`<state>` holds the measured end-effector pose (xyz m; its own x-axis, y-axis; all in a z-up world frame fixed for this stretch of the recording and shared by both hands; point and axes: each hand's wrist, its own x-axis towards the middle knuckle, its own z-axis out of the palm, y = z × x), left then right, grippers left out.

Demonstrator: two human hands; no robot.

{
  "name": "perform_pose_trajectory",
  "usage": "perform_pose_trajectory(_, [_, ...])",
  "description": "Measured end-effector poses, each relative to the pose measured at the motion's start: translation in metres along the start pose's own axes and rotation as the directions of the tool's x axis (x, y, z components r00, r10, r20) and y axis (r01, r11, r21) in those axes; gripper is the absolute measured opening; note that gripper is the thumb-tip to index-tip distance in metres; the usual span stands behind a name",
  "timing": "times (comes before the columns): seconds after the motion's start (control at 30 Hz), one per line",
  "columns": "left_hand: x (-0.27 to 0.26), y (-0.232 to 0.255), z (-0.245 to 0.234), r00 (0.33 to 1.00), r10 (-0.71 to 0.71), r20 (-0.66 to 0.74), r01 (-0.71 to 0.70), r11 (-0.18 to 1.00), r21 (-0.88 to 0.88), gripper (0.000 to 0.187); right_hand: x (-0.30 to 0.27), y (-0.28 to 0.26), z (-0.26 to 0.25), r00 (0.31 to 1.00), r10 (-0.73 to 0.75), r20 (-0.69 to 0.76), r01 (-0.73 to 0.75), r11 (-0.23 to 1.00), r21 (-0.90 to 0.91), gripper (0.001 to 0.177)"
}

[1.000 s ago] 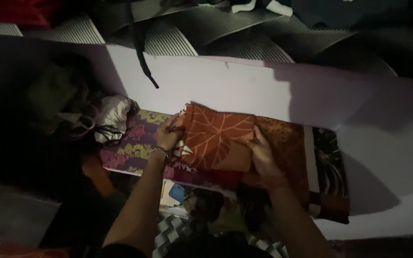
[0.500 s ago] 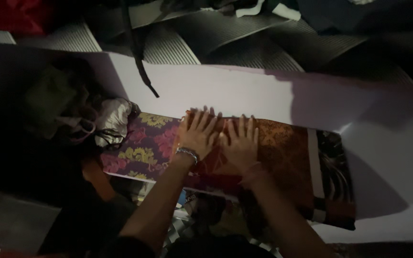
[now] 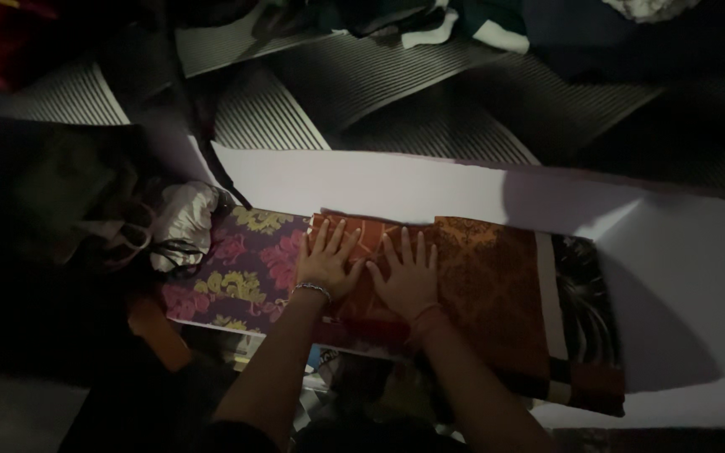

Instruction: The person folds two pieces of patterned fabric on a bed and places them on a nearby shelf. The first is an orange fabric with a leaf pattern, folded into a small rectangle and stacked. The second is a maroon and cream patchwork fabric, folded similarly and placed on top of the first.

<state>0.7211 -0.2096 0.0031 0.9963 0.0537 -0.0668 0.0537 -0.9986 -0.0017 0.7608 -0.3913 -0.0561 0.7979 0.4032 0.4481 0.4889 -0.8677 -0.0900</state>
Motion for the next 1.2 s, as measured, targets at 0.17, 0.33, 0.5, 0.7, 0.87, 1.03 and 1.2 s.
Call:
perform_pose_trajectory(0.17, [-0.003,0.001,-0.008,0.999,0.000,0.036,-0.001,1.000,0.021,0.071,0.001,-0.001,0.002,0.999,-0.003,-0.053,0.005,1.000,0.025,0.070])
perform_pose_trajectory(0.33, [-0.007,0.010,-0.015,0.999,-0.009,0.037,0.006,0.997,0.082,0.070,-0.004,0.003,-0.003,0.999,-0.040,-0.020,0.041,0.999,0.025,0.070])
perform_pose_trajectory(0.5, [-0.019,0.015,-0.021,0.999,-0.015,-0.037,0.021,0.987,0.158,0.072,-0.012,-0.002,-0.012,0.994,-0.028,-0.107,0.028,1.000,0.003,0.065])
perform_pose_trajectory(0.7, [-0.044,0.015,-0.008,0.993,-0.087,-0.081,0.087,0.996,-0.012,0.071,-0.030,-0.004,-0.026,1.000,0.007,-0.012,-0.007,0.999,0.035,0.067])
perform_pose_trajectory(0.87, [-0.042,0.009,0.003,0.994,-0.098,-0.057,0.095,0.994,-0.052,0.070,-0.034,-0.004,-0.028,1.000,0.002,-0.008,-0.002,0.998,0.061,0.068])
perform_pose_trajectory(1.03, [-0.039,0.007,0.009,0.993,-0.088,-0.081,0.087,0.996,-0.026,0.070,-0.035,-0.001,-0.028,1.000,-0.019,-0.021,0.020,0.996,0.086,0.066])
perform_pose_trajectory(1.2, [-0.064,0.015,0.030,0.906,-0.090,-0.413,0.107,0.994,0.020,0.066,-0.050,-0.007,-0.038,0.999,0.010,-0.044,-0.008,0.999,0.045,0.063])
